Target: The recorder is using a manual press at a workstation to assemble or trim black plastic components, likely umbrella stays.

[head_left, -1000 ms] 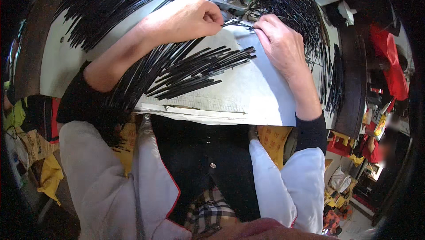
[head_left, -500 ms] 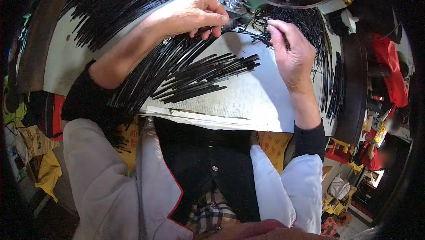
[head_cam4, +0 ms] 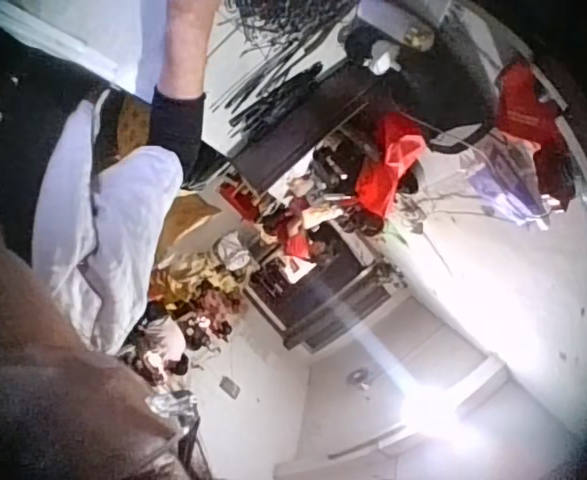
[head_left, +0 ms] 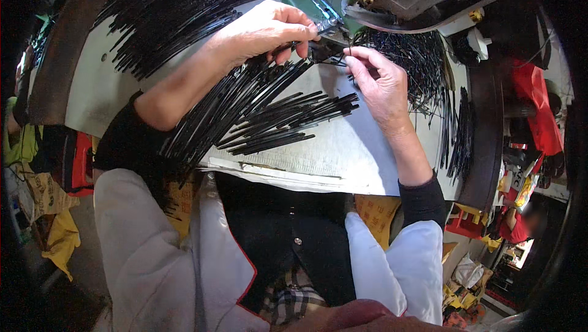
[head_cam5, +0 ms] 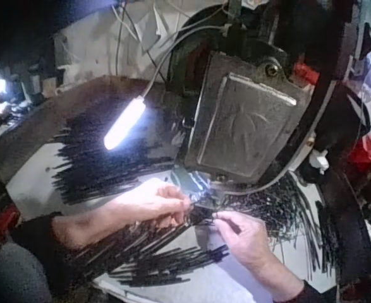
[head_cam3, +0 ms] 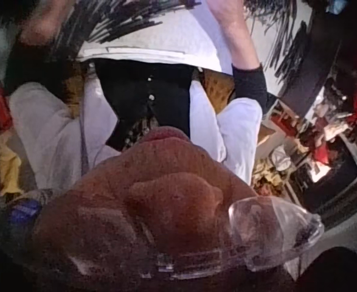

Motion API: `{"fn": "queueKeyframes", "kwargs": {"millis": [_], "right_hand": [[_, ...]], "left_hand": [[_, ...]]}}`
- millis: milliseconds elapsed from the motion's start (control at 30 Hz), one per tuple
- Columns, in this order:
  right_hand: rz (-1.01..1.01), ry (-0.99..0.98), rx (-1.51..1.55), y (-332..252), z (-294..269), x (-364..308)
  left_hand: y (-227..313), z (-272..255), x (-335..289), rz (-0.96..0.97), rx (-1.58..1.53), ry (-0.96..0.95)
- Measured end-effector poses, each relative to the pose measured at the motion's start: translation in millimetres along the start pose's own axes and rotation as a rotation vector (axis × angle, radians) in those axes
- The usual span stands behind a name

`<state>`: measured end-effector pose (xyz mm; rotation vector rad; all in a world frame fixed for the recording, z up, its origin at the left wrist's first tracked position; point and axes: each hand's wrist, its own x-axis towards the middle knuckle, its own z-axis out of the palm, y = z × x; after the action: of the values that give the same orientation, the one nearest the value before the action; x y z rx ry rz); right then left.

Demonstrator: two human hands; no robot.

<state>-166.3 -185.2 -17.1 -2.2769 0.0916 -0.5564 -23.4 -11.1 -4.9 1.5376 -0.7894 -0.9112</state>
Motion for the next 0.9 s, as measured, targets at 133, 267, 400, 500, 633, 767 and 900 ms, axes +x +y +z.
{"fn": "queueKeyframes", "kwargs": {"millis": [133,267,400,500,633,767,900], "right_hand": [[0.226,-0.141,0.199,-16,0,8],[0.326,-0.193,0.332,-17,0,12],[0.318,-0.208,0.398,-13,-1,14],[0.363,-0.237,0.477,-13,-2,15],[0.392,-0.244,0.541,-16,-4,16],[0.392,-0.249,0.539,-17,-4,17],[0.393,-0.235,0.547,-17,-4,17]], "left_hand": [[-3,-1,0,0.029,-0.040,0.004],[-1,-1,0,0.031,-0.045,0.010],[0,-1,2,0.043,-0.046,0.012],[-2,-2,2,0.043,-0.048,0.030],[0,-2,3,0.041,-0.057,0.036],[-1,-2,3,0.051,-0.019,0.070],[-1,-1,4,0.064,-0.027,0.043]]}}
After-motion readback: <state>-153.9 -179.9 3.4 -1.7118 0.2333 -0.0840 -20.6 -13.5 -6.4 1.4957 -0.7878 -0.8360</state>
